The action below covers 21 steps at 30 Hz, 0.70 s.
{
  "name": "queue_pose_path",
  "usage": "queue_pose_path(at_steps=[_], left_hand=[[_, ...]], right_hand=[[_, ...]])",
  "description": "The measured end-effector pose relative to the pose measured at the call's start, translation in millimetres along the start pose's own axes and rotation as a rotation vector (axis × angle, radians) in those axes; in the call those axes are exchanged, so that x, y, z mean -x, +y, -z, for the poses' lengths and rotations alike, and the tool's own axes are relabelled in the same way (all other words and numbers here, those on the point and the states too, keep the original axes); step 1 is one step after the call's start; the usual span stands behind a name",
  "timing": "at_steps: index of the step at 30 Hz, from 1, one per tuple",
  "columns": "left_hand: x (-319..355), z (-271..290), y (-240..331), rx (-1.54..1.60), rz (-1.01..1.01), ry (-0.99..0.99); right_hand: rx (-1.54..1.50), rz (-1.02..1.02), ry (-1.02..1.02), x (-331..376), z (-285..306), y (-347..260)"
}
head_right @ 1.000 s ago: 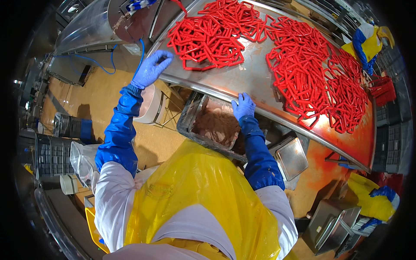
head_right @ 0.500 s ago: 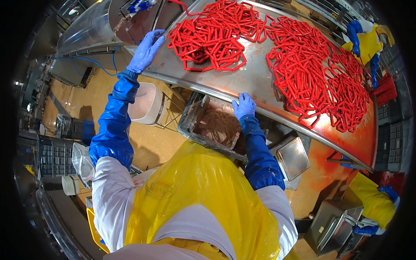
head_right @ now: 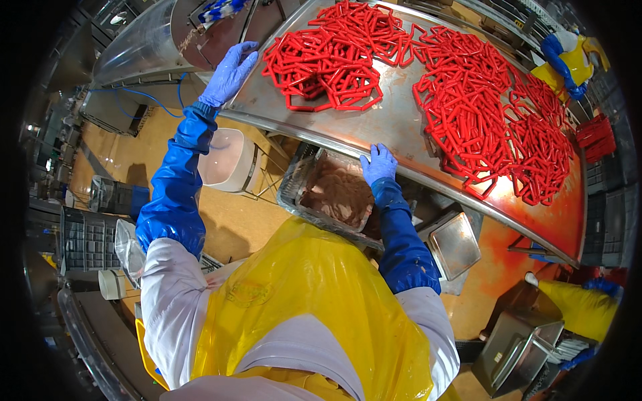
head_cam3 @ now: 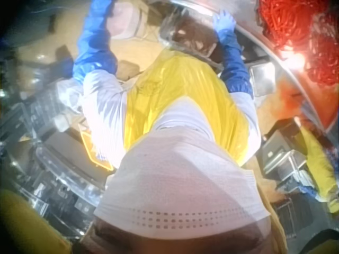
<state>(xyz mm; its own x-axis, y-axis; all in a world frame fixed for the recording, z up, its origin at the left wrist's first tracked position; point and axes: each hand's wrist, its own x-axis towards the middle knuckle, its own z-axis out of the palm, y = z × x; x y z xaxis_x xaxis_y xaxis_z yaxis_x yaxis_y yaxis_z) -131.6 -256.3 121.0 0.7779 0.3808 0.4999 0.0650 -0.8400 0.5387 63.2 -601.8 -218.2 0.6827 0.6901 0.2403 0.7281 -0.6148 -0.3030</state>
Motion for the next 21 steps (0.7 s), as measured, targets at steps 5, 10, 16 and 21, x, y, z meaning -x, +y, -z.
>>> queue_pose_path(at_steps=[5,10,16,21], left_hand=[[-3.5,-5.7,-10.1,-0.049,-0.007,-0.047],[-2.5,-48.8,-56.5,-0.131,0.049,-0.233],[-21.0,-148.8,-191.9,-0.240,0.325,-0.305],[-67.7,-221.9,-311.5,-0.167,0.340,0.135]], right_hand=[[-0.007,0.004,0.025,0.2,-2.4,-0.2],[-0.013,0.025,0.012,-2.0,1.7,0.7],[-0.447,0.031,0.115,34.2,33.0,-45.5],[-0.859,-0.141,-0.261,95.3,28.4,-91.8]])
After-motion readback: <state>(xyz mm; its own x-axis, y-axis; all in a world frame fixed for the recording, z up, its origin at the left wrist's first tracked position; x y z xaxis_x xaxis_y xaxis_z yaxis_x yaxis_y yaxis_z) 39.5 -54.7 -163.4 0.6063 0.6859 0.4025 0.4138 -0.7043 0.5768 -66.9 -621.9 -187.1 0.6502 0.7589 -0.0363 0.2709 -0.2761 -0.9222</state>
